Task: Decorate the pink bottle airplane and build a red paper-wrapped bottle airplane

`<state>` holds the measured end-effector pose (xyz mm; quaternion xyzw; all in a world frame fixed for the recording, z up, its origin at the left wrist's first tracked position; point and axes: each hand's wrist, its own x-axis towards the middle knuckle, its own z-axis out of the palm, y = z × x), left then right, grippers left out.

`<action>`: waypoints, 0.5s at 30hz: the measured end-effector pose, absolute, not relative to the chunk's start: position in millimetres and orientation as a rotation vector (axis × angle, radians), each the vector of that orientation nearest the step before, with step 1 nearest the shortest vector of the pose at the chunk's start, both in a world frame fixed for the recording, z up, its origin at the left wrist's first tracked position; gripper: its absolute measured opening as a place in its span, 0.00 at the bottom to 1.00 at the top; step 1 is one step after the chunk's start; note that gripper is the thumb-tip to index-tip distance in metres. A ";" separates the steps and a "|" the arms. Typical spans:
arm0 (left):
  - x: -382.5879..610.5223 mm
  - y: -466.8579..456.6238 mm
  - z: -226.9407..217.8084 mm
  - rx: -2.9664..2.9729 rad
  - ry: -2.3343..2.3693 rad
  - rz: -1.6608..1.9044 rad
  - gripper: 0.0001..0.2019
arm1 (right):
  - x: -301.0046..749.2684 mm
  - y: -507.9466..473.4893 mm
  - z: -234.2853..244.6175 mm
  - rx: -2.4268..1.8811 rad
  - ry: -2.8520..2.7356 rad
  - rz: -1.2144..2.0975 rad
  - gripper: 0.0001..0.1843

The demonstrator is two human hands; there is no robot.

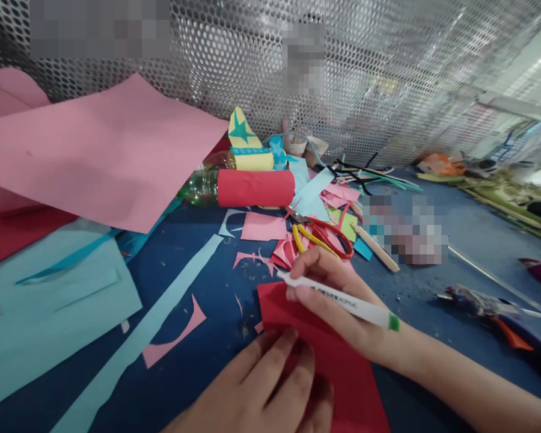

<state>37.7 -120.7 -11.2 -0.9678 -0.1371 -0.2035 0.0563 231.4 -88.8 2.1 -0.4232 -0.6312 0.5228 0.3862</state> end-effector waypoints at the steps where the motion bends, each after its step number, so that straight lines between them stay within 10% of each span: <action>1: 37.8 -121.4 -12.1 -2.925 -0.416 -0.619 0.14 | 232.6 -85.1 -0.7 -1.090 -1.577 1.287 0.05; 15: 29.9 -136.7 -32.7 -3.059 -0.894 -0.646 0.19 | 217.2 -83.6 0.6 -1.209 -1.641 1.188 0.11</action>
